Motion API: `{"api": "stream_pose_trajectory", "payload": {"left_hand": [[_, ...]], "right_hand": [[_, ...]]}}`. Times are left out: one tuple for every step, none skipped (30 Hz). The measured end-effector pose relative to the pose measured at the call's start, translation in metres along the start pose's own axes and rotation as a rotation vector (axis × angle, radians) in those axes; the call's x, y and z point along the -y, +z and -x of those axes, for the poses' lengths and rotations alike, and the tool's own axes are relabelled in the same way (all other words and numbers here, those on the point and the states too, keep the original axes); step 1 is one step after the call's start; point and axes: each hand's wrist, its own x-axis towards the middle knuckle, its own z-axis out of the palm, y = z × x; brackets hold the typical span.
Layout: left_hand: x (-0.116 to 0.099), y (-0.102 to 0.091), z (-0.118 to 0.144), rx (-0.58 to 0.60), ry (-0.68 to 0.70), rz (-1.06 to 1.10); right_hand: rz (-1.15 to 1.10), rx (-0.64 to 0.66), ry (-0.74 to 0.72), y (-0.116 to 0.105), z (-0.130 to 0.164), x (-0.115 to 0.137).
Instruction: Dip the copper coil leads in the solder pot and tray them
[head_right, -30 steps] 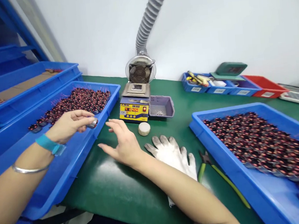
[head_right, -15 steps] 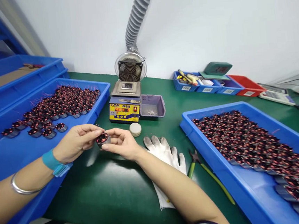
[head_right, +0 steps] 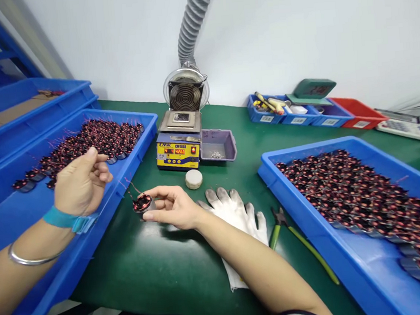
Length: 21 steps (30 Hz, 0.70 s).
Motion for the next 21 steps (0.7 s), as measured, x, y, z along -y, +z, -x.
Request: {"api": "stream_pose_trajectory", "payload": {"left_hand": [[0.002, 0.0, 0.001, 0.026, -0.043, -0.017], [0.006, 0.0, 0.004, 0.069, -0.098, -0.046], [0.009, 0.001, 0.007, 0.129, -0.167, -0.091], [0.012, 0.001, 0.011, 0.209, -0.243, -0.155], [0.016, 0.002, 0.015, 0.309, -0.318, -0.237], [0.019, 0.002, 0.018, 0.416, -0.383, -0.332], [0.022, 0.002, 0.02, 0.52, -0.435, -0.43], [0.025, 0.001, 0.022, 0.619, -0.472, -0.525], [0.028, 0.0, 0.022, 0.701, -0.493, -0.61], [0.031, -0.002, 0.022, 0.76, -0.499, -0.679], [0.034, -0.004, 0.021, 0.796, -0.497, -0.731], [0.036, -0.006, 0.02, 0.816, -0.489, -0.768], [0.038, -0.007, 0.019, 0.827, -0.477, -0.793], [0.039, -0.008, 0.018, 0.828, -0.464, -0.81], [0.04, -0.009, 0.017, 0.827, -0.453, -0.824], [0.04, -0.01, 0.016, 0.83, -0.445, -0.838], [0.041, -0.01, 0.016, 0.837, -0.438, -0.852], [0.041, -0.01, 0.015, 0.845, -0.431, -0.864], [0.041, -0.01, 0.015, 0.855, -0.425, -0.876], [0.041, -0.01, 0.015, 0.866, -0.42, -0.886], [0.041, -0.01, 0.015, 0.876, -0.416, -0.896]], "right_hand": [[0.007, -0.014, -0.014, -0.002, 0.0, 0.002], [0.016, -0.038, -0.024, -0.004, 0.0, 0.005], [0.027, -0.075, -0.034, -0.007, -0.001, 0.009], [0.042, -0.125, -0.043, -0.01, -0.002, 0.014], [0.058, -0.184, -0.056, -0.015, -0.003, 0.021], [0.079, -0.25, -0.074, -0.021, -0.007, 0.031], [0.11, -0.323, -0.098, -0.028, -0.012, 0.042], [0.155, -0.403, -0.13, -0.036, -0.019, 0.054], [0.216, -0.49, -0.163, -0.044, -0.028, 0.068], [0.291, -0.58, -0.193, -0.053, -0.039, 0.083], [0.375, -0.67, -0.215, -0.062, -0.052, 0.098], [0.46, -0.754, -0.213, -0.07, -0.066, 0.111], [0.539, -0.821, -0.195, -0.078, -0.08, 0.123], [0.611, -0.878, -0.17, -0.085, -0.094, 0.134], [0.675, -0.925, -0.144, -0.091, -0.107, 0.142], [0.728, -0.964, -0.121, -0.096, -0.12, 0.148], [0.773, -0.997, -0.101, -0.101, -0.131, 0.152], [0.811, -1.022, -0.084, -0.105, -0.141, 0.155], [0.846, -1.037, -0.067, -0.11, -0.149, 0.156], [0.88, -1.05, -0.052, -0.114, -0.157, 0.157], [0.915, -1.057, -0.041, -0.119, -0.163, 0.157]]}}
